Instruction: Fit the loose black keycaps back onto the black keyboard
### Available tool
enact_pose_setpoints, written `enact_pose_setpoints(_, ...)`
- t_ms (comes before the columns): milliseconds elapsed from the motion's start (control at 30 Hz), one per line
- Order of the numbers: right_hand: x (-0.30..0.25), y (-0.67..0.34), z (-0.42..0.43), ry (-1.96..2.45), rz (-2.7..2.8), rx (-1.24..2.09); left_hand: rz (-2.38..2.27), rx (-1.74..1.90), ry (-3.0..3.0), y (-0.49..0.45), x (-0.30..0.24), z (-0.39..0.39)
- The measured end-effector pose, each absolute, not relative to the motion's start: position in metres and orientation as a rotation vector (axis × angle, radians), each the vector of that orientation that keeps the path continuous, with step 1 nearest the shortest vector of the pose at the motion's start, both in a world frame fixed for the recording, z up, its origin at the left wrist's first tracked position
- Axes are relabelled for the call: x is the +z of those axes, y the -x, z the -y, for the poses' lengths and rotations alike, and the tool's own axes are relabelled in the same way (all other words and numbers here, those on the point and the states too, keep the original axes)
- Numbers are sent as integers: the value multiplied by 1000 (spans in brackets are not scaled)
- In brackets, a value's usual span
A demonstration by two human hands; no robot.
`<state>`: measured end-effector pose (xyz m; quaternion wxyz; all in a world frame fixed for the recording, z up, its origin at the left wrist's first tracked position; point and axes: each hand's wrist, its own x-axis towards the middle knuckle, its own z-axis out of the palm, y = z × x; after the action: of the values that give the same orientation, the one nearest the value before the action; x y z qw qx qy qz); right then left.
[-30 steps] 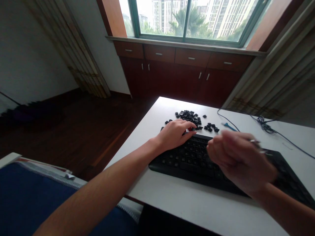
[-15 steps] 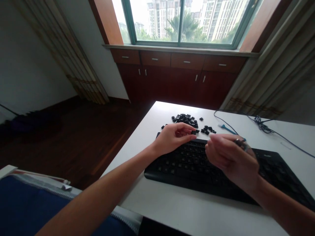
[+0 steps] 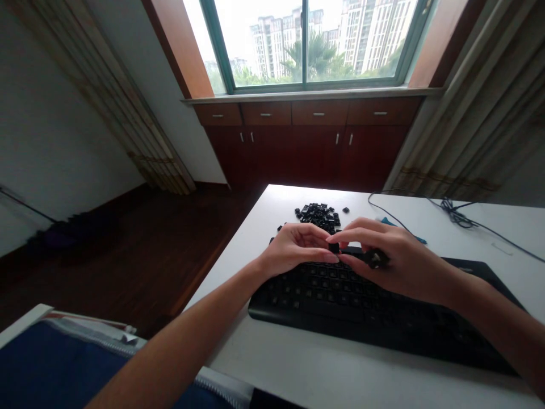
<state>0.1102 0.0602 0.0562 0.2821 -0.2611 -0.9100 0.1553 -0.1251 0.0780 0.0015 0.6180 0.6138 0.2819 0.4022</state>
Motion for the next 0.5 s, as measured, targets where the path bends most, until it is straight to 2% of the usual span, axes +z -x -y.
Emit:
enact_pose_setpoints(267,53,-109,-57,690,2442,301,-703,780,-1635,135,8,-84)
enact_pose_setpoints(500,52,-102,-52,799,2355,198,-621,749,-1542,138,12,-83)
